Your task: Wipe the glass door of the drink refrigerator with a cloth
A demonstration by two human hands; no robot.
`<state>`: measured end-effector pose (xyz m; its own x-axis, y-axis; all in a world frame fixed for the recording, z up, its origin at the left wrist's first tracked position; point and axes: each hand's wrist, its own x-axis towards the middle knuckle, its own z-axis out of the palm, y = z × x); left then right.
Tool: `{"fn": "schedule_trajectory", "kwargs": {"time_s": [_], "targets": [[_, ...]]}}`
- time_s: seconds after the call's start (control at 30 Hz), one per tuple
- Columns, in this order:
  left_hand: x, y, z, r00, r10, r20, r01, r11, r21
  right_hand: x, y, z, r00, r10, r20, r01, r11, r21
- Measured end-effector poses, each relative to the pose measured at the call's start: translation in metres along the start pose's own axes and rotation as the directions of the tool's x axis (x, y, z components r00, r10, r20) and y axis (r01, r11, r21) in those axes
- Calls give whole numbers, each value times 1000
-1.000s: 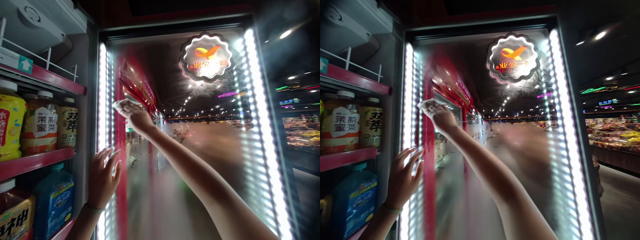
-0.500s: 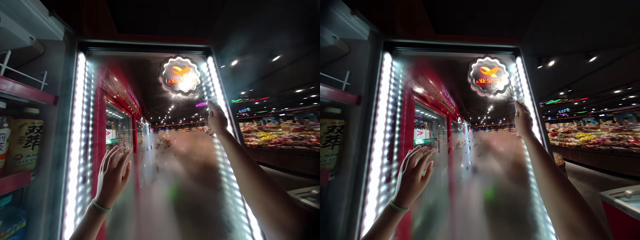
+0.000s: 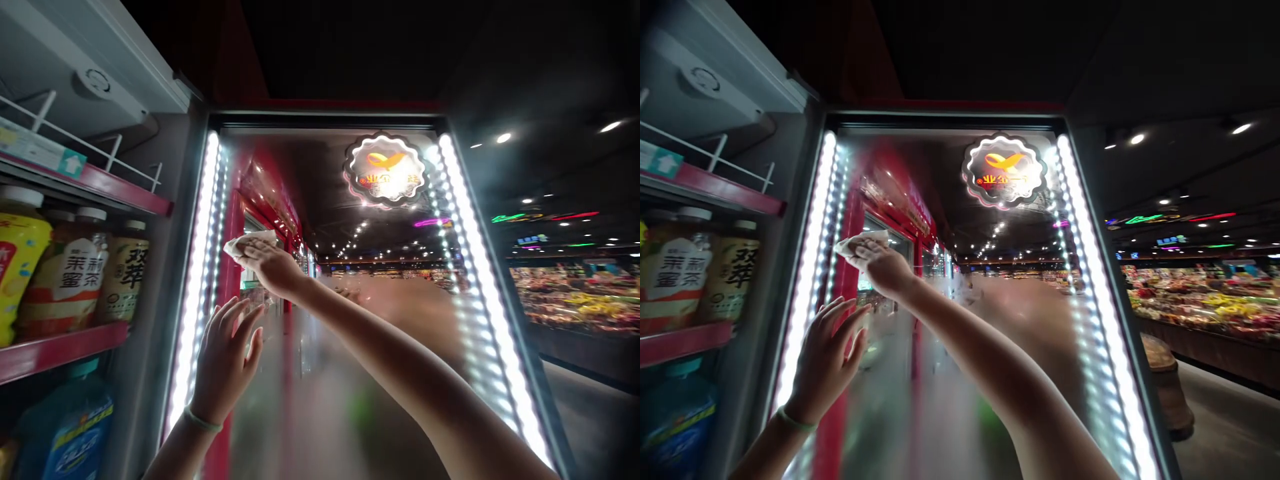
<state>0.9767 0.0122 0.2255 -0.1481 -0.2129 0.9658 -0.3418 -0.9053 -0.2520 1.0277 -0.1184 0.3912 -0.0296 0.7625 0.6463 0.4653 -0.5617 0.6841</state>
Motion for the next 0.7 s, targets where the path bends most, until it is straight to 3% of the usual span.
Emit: {"fn": "schedule_trajectory", "kwargs": {"time_s": [0.1, 0.2, 0.27, 0.33, 0.4, 0.43, 0.47, 0.57, 0.6, 0.7], "targets": [[-3, -8, -4, 999, -18, 36, 17, 1000, 18, 5, 1, -4, 999, -48, 15, 47, 999, 22], [3, -10, -2, 999, -15, 49, 15, 1000, 1, -27, 55, -33, 982, 151, -114, -151, 988, 14], [12, -4, 3, 999, 7, 38, -6, 999, -34, -69, 105, -61, 919, 322, -229, -340, 939, -44], [21, 6, 9, 999, 34, 23, -32, 997, -76, -120, 146, -86, 827, 463, -320, -523, 842, -132], [30, 21, 16, 998, 56, 9, -54, 992, -118, -165, 169, -104, 709, 572, -411, -678, 715, -174], [34, 28, 20, 998, 64, 3, -63, 989, -135, -183, 174, -109, 693, 588, -418, -700, 687, -194], [38, 36, 25, 998, 70, -1, -70, 986, -149, -196, 175, -112, 712, 581, -395, -687, 694, -217], [51, 60, 37, 995, 99, -14, -100, 979, -175, -213, 170, -114, 847, 476, -238, -528, 807, -264], [57, 68, 41, 994, 110, -23, -113, 976, -185, -213, 168, -115, 859, 461, -222, -508, 820, -263], [75, 89, 50, 991, 126, -46, -132, 970, -203, -212, 171, -118, 818, 494, -294, -565, 785, -254]]}}
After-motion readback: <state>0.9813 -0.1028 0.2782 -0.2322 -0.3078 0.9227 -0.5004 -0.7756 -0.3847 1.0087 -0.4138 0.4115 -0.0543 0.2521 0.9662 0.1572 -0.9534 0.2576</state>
